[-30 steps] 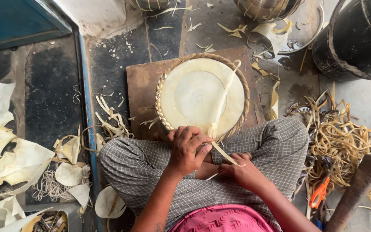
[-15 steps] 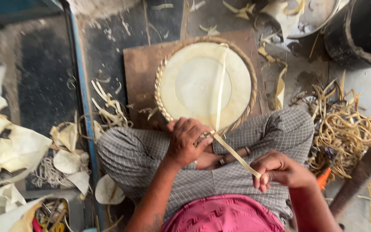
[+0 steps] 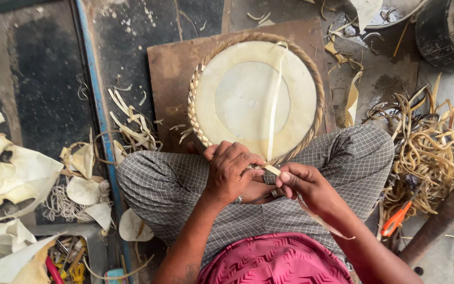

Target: The person sits on the floor and weaves a thick leather strip around the rim of a metal drum using a hook tool. They repeatedly pull the strip through the existing weave and tighten it with the tool to secure the drumhead.

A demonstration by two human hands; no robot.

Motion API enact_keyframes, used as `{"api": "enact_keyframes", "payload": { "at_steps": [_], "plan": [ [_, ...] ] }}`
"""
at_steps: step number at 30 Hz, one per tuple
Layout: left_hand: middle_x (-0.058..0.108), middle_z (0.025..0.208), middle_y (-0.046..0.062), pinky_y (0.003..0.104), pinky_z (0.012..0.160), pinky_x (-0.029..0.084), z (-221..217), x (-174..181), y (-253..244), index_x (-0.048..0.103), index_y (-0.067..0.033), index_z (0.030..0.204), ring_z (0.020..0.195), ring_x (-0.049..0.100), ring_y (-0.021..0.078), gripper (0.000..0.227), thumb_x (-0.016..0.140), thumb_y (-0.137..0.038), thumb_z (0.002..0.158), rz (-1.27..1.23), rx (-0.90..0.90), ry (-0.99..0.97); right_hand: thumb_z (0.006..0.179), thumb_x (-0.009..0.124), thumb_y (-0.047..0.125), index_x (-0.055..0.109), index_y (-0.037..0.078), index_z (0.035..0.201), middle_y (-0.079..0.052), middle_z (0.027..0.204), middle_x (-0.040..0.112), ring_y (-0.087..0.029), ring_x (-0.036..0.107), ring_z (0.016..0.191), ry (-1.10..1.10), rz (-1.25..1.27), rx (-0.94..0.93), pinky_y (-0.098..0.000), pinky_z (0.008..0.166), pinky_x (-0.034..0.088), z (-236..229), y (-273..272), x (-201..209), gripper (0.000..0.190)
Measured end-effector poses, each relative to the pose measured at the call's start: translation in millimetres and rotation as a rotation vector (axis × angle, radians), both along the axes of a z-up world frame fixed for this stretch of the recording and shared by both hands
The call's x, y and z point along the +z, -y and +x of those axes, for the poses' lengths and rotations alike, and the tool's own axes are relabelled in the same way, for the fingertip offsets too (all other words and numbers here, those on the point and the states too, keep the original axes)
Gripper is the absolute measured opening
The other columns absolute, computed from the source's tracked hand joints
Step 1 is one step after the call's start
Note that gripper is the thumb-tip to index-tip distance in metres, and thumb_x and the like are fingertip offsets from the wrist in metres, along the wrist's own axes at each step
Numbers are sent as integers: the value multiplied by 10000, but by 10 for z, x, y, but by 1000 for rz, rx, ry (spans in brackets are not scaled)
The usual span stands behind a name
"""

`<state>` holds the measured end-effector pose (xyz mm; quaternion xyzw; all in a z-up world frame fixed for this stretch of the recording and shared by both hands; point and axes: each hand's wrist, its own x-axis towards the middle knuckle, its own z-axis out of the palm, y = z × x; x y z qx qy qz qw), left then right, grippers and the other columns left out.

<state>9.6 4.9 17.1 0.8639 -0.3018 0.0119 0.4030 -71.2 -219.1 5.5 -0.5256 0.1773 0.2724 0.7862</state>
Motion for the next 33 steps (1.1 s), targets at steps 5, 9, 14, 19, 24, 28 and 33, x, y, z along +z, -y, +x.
{"api": "enact_keyframes", "payload": {
  "at_steps": [5, 9, 14, 19, 24, 28, 33],
  "plan": [
    [591, 946, -46, 408, 944, 338, 21, 97, 36, 725, -242, 986, 980, 555, 209, 248, 842, -281, 772, 34, 8, -33, 1046, 595, 214, 684, 15, 895, 16, 711, 552, -78, 465, 664, 106, 39, -39, -231, 622, 356, -111, -35, -194, 266],
    [583, 932, -49, 423, 946, 307, 10, 104, 50, 727, -256, 974, 973, 556, 199, 256, 845, -281, 748, 68, 28, 3, 1041, 572, 243, 719, 33, 921, 9, 692, 557, -89, 499, 670, 76, -61, 123, -235, 635, 402, -101, 85, -112, 283],
    [578, 942, -66, 428, 974, 296, 7, 102, 25, 713, -258, 978, 989, 555, 192, 240, 849, -296, 784, 26, 22, 17, 867, 628, 292, 737, 166, 998, -22, 947, 667, -259, 654, 880, 736, -1124, 620, -369, 716, 502, -2, 319, -424, 211],
    [573, 958, -50, 437, 981, 291, -27, 113, 26, 706, -242, 993, 999, 551, 194, 260, 857, -295, 789, 52, 18, 48, 839, 696, 180, 711, 171, 1137, -41, 1103, 601, -293, 650, 1002, 686, -1346, 809, -442, 840, 532, -124, 274, -568, 299],
    [555, 986, -39, 460, 998, 284, -91, 56, 45, 680, -221, 1028, 1015, 536, 198, 319, 874, -288, 783, 45, 32, 144, 767, 794, 190, 723, 179, 1202, -20, 1060, 642, -206, 720, 938, 293, -899, 643, -372, 825, 593, 44, 731, 258, 441],
    [551, 985, -38, 466, 995, 274, -132, -71, 112, 664, -212, 1022, 1012, 531, 202, 325, 876, -234, 776, 22, 80, 232, 806, 812, 308, 680, 79, 1115, -87, 1051, 668, -227, 670, 987, 776, -676, 178, -368, 826, 540, 70, 1142, 1019, 406],
    [552, 976, -48, 451, 973, 269, -117, -129, 108, 648, -229, 1004, 988, 530, 185, 296, 859, -272, 800, -39, 79, 218, 974, 747, 357, 616, 134, 1219, -23, 821, 619, -128, 622, 648, 913, -182, -488, -331, 636, 543, 282, 922, 1185, 357]
  ]
}}
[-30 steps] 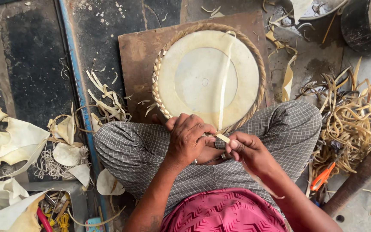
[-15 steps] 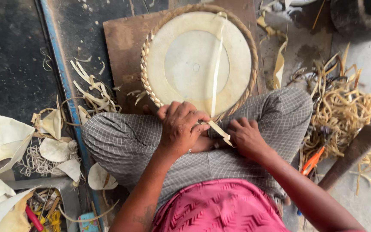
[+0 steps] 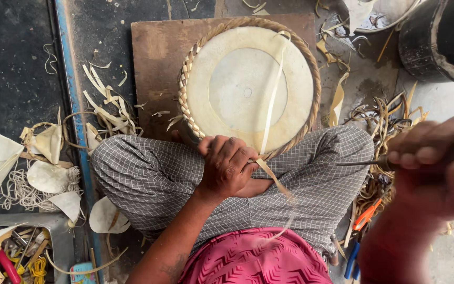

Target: The person sits on the floor and weaves a thick leather strip around the rim of a metal drum using a hook tool. They repeatedly pull the strip through the existing weave and tighten it with the tool to secure the drumhead.

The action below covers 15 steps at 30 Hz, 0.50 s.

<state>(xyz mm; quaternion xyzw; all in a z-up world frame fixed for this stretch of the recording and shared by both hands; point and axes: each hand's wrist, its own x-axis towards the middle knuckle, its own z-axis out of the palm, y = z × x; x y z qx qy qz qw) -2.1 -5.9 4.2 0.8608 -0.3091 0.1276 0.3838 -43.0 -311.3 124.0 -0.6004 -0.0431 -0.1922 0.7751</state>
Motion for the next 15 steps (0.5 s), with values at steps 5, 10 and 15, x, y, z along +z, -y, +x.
{"api": "enact_keyframes", "payload": {
  "at_steps": [5, 10, 15],
  "plan": [
    [549, 954, -67, 444, 967, 268, 2, -38, 25, 629, -249, 998, 967, 525, 176, 249, 810, -352, 862, -1, 25, 13, 1051, 714, 343, 462, 129, 1404, -45, 795, 555, -101, 541, 518, 85, 137, -137, -279, 514, 456, 213, -626, -72, 483],
    [566, 970, -75, 431, 964, 260, -4, -21, 28, 622, -251, 1014, 959, 530, 158, 262, 772, -424, 887, -8, 52, 30, 1033, 703, 350, 444, 152, 1401, -70, 770, 552, -132, 529, 488, 109, 78, -86, -318, 471, 464, 415, -1022, -286, 492],
    [542, 950, -76, 420, 950, 253, 8, -23, 33, 603, -238, 1016, 951, 517, 149, 385, 817, -522, 869, -21, 31, 51, 1040, 721, 326, 452, 149, 1405, -94, 812, 601, -143, 578, 521, 106, 124, -4, -332, 519, 501, 442, -1130, -327, 487]
  ]
}}
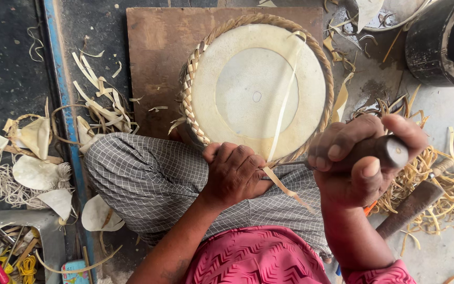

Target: The person sits on the floor and weaves a thick leather strip around the rim of a metal drum using a hook tool. They repeatedly pull the strip through the existing weave and tighten it with the tool to secure the drumhead.

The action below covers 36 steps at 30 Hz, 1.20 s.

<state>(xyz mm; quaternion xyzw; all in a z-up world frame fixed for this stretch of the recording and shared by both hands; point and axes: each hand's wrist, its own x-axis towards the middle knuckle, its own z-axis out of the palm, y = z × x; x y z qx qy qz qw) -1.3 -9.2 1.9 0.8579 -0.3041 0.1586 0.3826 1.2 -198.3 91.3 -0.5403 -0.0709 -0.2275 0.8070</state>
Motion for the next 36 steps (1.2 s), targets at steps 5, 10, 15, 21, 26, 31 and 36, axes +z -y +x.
{"api": "enact_keyframes", "payload": {
  "at_steps": [5, 10, 15, 21, 26, 31, 36],
  "plan": [
    [541, 945, -77, 412, 946, 253, -1, 3, -21, 604, -231, 1007, 943, 509, 148, 402, 838, -522, 859, 10, -5, 4, 1045, 760, 205, 550, 123, 1267, -150, 977, 669, -210, 701, 805, -232, -378, 65, -345, 659, 614, -77, -9, 508, 316],
    [545, 944, -79, 417, 956, 266, 1, 36, -25, 630, -217, 994, 947, 516, 154, 350, 825, -475, 860, -17, -6, -26, 936, 680, 128, 627, 177, 1195, -140, 1144, 716, -243, 758, 982, -435, -1403, 154, -329, 787, 597, -314, 320, 1189, 268],
    [550, 951, -59, 418, 942, 266, -2, 42, -40, 646, -204, 988, 941, 518, 165, 300, 806, -437, 887, -10, -4, -36, 887, 652, 400, 557, 420, 1475, 42, 1072, 736, -157, 756, 756, -784, -1900, 648, -317, 616, 599, -495, 665, 1077, 596],
    [554, 942, -46, 430, 913, 264, -4, 67, -14, 638, -180, 966, 927, 523, 184, 288, 799, -397, 868, -31, -15, -63, 911, 652, 400, 552, 406, 1455, -5, 798, 639, -203, 679, 617, -996, -1711, 619, -392, 581, 548, -776, 707, 771, 553],
    [570, 959, -56, 427, 931, 272, -1, 17, -29, 644, -208, 974, 977, 547, 176, 229, 800, -279, 822, -10, -15, -70, 945, 642, 233, 555, 141, 1489, -110, 926, 701, -146, 603, 611, -996, -605, 426, -289, 513, 473, -1251, 700, -52, 559],
    [573, 977, -1, 456, 937, 286, 32, 86, -107, 621, -172, 980, 982, 537, 215, 244, 788, -262, 828, -36, -79, -115, 1063, 569, 291, 456, 152, 1566, -102, 1009, 657, -156, 587, 692, -607, -778, 243, -250, 582, 467, -1611, 521, -648, 534],
    [610, 939, 14, 438, 882, 302, 117, 333, -148, 645, -159, 1021, 901, 574, 222, 241, 745, -219, 810, -50, -116, -163, 1028, 607, 298, 389, 93, 1603, -156, 925, 652, -131, 520, 521, -791, 703, 496, -235, 453, 457, -1736, 92, -1054, 649]
  ]
}}
